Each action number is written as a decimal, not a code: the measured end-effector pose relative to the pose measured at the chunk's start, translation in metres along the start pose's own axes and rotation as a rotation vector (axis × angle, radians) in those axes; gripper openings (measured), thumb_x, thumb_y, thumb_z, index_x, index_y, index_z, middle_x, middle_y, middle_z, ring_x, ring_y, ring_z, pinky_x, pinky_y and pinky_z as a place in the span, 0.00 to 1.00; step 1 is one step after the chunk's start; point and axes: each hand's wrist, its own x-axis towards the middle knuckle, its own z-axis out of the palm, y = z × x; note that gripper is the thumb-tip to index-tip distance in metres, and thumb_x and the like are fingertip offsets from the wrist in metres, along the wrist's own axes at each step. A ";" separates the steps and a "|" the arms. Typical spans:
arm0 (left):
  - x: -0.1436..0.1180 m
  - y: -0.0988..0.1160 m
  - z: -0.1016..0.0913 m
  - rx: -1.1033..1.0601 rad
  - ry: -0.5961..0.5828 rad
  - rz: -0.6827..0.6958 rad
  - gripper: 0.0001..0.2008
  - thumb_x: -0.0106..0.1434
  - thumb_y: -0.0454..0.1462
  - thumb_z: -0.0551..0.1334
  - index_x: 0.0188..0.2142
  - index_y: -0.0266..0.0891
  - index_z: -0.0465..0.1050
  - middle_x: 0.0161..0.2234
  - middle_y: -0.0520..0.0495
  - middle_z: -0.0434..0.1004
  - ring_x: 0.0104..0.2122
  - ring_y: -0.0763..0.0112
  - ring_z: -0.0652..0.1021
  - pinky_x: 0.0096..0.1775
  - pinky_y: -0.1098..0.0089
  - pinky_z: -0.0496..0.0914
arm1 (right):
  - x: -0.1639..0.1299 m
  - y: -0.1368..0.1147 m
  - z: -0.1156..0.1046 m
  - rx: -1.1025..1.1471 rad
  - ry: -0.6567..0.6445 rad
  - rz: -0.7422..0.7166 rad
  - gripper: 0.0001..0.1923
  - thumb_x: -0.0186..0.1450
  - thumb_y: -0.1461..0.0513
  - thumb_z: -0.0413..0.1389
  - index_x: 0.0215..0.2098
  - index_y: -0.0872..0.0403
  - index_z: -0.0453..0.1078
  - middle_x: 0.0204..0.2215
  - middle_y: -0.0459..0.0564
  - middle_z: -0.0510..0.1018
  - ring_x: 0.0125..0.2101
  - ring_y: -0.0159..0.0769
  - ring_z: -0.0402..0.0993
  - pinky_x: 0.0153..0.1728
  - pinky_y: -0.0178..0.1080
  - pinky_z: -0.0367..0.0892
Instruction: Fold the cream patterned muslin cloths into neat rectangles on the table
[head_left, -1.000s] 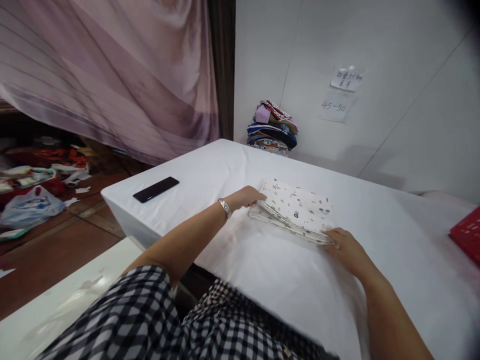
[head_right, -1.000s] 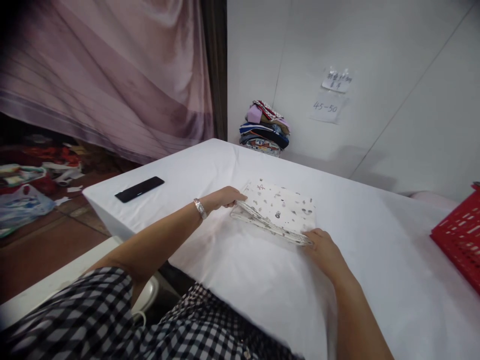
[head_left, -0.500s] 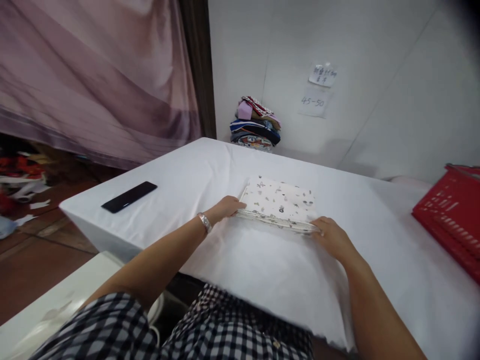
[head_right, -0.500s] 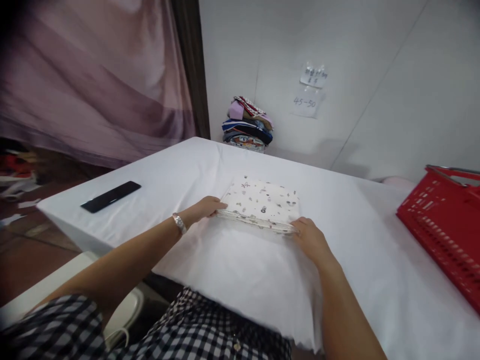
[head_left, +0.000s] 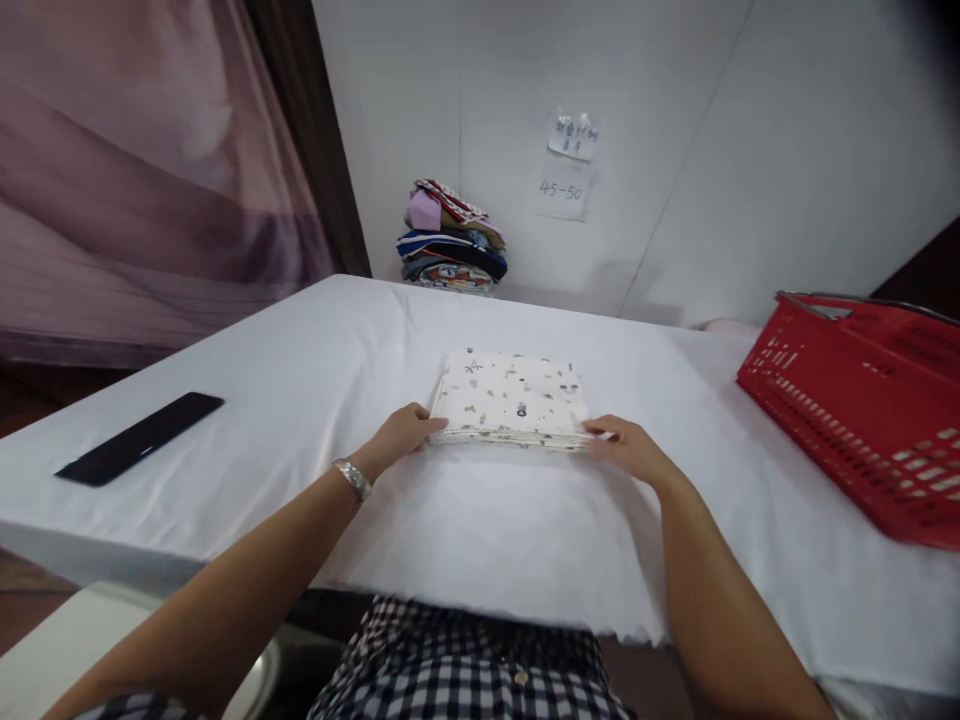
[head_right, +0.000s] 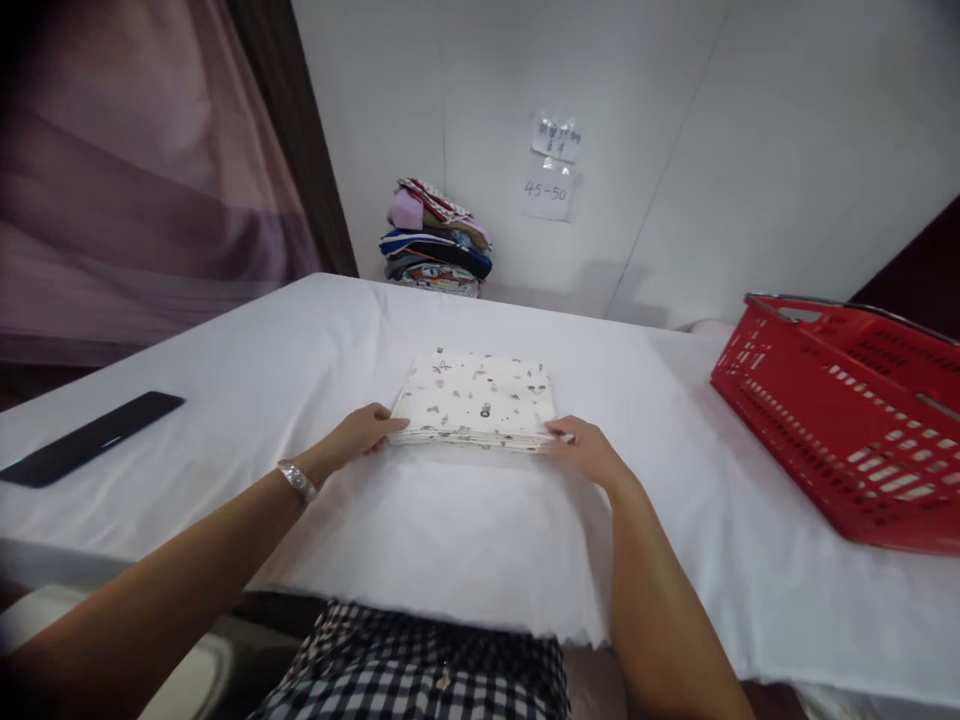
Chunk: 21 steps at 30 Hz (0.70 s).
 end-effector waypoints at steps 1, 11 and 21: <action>0.001 0.000 0.000 0.016 0.003 0.003 0.19 0.50 0.51 0.61 0.31 0.38 0.66 0.17 0.51 0.69 0.18 0.70 0.68 0.23 0.71 0.60 | 0.001 0.004 -0.002 0.065 0.067 0.046 0.16 0.57 0.56 0.54 0.42 0.51 0.73 0.41 0.49 0.76 0.39 0.37 0.71 0.38 0.37 0.65; 0.018 -0.010 0.006 0.051 0.037 0.067 0.17 0.50 0.49 0.61 0.31 0.38 0.68 0.20 0.50 0.71 0.21 0.67 0.72 0.23 0.71 0.61 | 0.008 0.015 0.010 0.143 -0.025 0.401 0.25 0.58 0.43 0.50 0.20 0.54 0.64 0.15 0.46 0.70 0.16 0.30 0.65 0.19 0.33 0.59; 0.010 -0.003 0.003 0.027 0.047 0.092 0.12 0.51 0.46 0.59 0.26 0.39 0.66 0.19 0.52 0.69 0.22 0.69 0.71 0.25 0.71 0.60 | 0.006 -0.002 0.018 0.122 0.100 0.280 0.18 0.57 0.51 0.52 0.18 0.53 0.57 0.10 0.40 0.64 0.14 0.26 0.57 0.19 0.31 0.52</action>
